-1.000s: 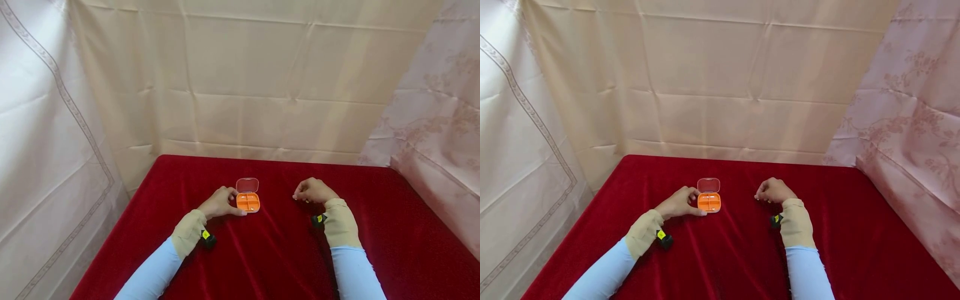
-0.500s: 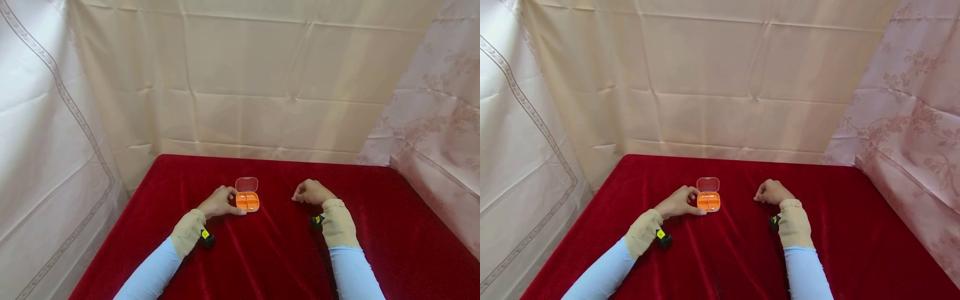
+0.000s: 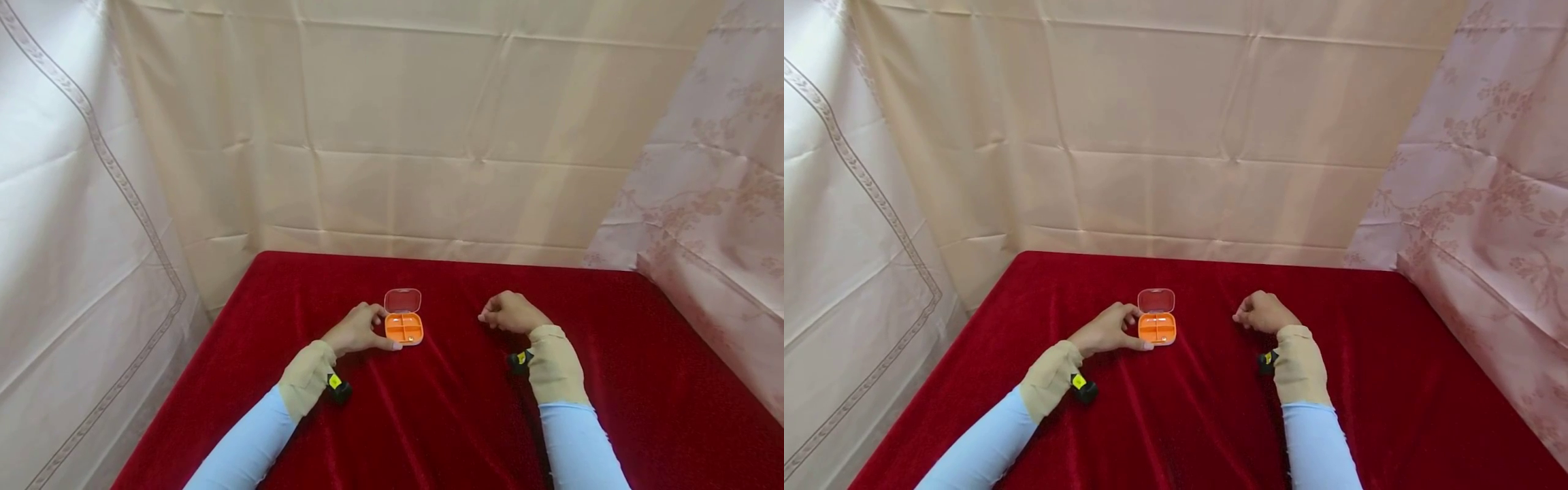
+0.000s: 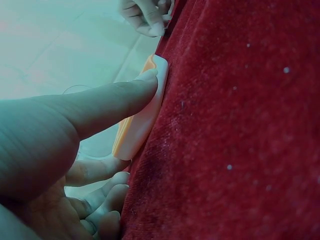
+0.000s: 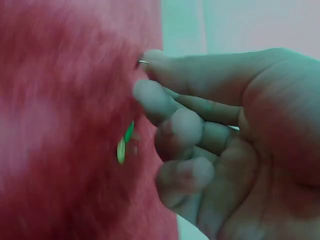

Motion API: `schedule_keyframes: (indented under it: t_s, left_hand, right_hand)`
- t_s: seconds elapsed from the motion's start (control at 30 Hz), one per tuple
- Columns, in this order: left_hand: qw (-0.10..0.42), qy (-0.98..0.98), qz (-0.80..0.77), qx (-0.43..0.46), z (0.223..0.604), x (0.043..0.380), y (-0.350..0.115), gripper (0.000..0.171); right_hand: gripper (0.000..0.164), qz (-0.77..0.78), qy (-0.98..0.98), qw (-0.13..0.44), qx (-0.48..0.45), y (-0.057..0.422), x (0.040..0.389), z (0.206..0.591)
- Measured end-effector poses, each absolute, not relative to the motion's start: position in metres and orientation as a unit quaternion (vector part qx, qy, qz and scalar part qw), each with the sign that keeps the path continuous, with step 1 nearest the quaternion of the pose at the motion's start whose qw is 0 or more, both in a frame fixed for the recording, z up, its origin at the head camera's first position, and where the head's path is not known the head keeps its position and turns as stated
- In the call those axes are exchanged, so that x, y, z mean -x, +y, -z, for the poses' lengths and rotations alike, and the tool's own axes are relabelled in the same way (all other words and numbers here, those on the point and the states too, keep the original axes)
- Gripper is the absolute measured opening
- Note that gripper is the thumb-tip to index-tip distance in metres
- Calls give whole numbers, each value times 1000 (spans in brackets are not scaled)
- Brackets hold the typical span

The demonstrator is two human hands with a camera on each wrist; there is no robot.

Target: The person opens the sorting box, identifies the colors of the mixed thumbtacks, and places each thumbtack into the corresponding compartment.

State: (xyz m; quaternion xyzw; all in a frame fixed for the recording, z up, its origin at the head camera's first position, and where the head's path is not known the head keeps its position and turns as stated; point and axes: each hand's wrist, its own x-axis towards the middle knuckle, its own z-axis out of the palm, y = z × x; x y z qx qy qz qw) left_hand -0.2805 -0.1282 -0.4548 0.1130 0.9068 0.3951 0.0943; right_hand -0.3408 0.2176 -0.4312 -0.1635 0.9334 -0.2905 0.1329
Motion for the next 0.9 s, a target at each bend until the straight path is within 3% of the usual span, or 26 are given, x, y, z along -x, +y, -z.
schedule_keyframes:
  t_s: [0.4, 0.67, 0.9]
  left_hand:
    - [85, 910, -388, -118, 456, 281, -128, 68]
    - [90, 910, -389, -115, 458, 281, -127, 68]
    - [89, 911, -385, -116, 457, 282, -127, 68]
  right_hand:
    - [41, 565, 794, 181, 134, 220, 341, 435]
    - [28, 625, 732, 236, 135, 217, 341, 439]
    - [24, 643, 710, 250, 138, 217, 340, 438]
